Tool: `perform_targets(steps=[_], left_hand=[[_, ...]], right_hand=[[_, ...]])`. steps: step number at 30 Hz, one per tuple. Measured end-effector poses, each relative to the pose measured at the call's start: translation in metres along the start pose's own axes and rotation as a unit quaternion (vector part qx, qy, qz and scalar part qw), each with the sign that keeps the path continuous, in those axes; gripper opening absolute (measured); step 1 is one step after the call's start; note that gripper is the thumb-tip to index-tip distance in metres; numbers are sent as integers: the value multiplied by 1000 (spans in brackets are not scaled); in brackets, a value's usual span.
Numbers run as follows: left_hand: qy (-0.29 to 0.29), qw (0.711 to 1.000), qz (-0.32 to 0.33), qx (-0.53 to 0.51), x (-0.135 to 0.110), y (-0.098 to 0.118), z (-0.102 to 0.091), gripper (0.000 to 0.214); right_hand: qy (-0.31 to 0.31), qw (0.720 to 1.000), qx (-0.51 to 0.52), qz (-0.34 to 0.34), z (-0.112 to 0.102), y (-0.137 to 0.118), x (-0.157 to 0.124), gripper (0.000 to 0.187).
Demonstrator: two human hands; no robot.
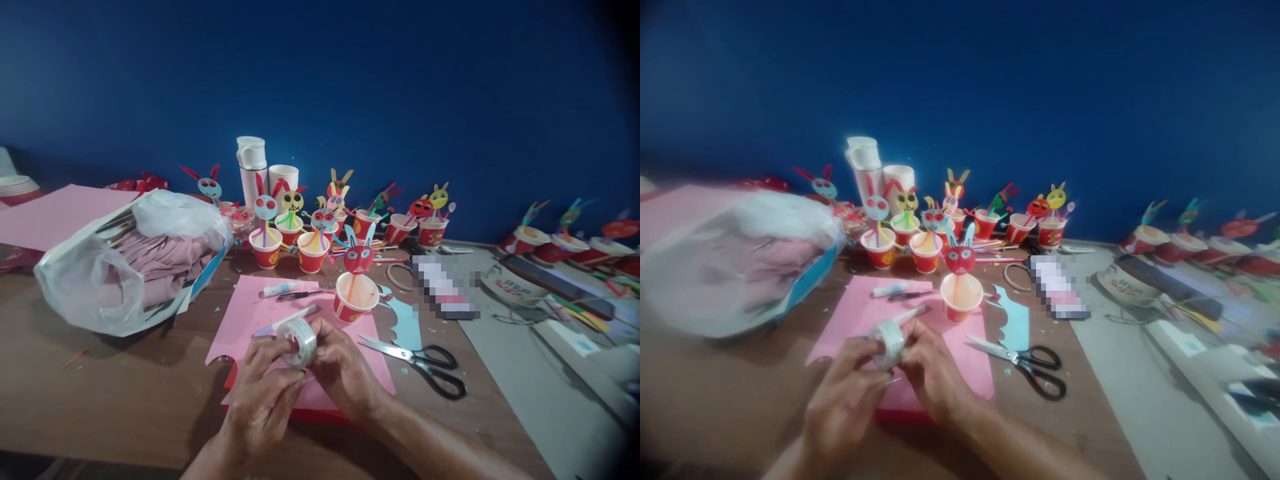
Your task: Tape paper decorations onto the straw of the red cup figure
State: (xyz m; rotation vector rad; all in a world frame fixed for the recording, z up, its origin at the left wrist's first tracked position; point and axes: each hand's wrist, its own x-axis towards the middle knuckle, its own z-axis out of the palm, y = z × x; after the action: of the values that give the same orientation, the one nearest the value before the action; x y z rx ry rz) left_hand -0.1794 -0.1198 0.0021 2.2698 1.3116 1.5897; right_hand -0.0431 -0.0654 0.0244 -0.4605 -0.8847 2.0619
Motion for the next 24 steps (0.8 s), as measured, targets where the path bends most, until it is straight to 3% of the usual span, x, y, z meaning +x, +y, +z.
perform_targets(steps=[11, 15, 19, 24], left_hand=[[1, 1000, 13, -12, -1, 1, -1, 21], [13, 1000, -12, -23, 0, -1, -3, 17], [32, 998, -46, -22, 2, 0, -4, 15], [51, 998, -24, -2, 2, 1, -4, 15]], right_hand=[[18, 999, 32, 10, 4, 0, -2, 21], [-3, 996, -83, -19, -1, -3, -3, 19], [38, 969, -233, -66, -7, -9, -1, 17], [35, 983, -182, -1, -6, -8, -1, 13]])
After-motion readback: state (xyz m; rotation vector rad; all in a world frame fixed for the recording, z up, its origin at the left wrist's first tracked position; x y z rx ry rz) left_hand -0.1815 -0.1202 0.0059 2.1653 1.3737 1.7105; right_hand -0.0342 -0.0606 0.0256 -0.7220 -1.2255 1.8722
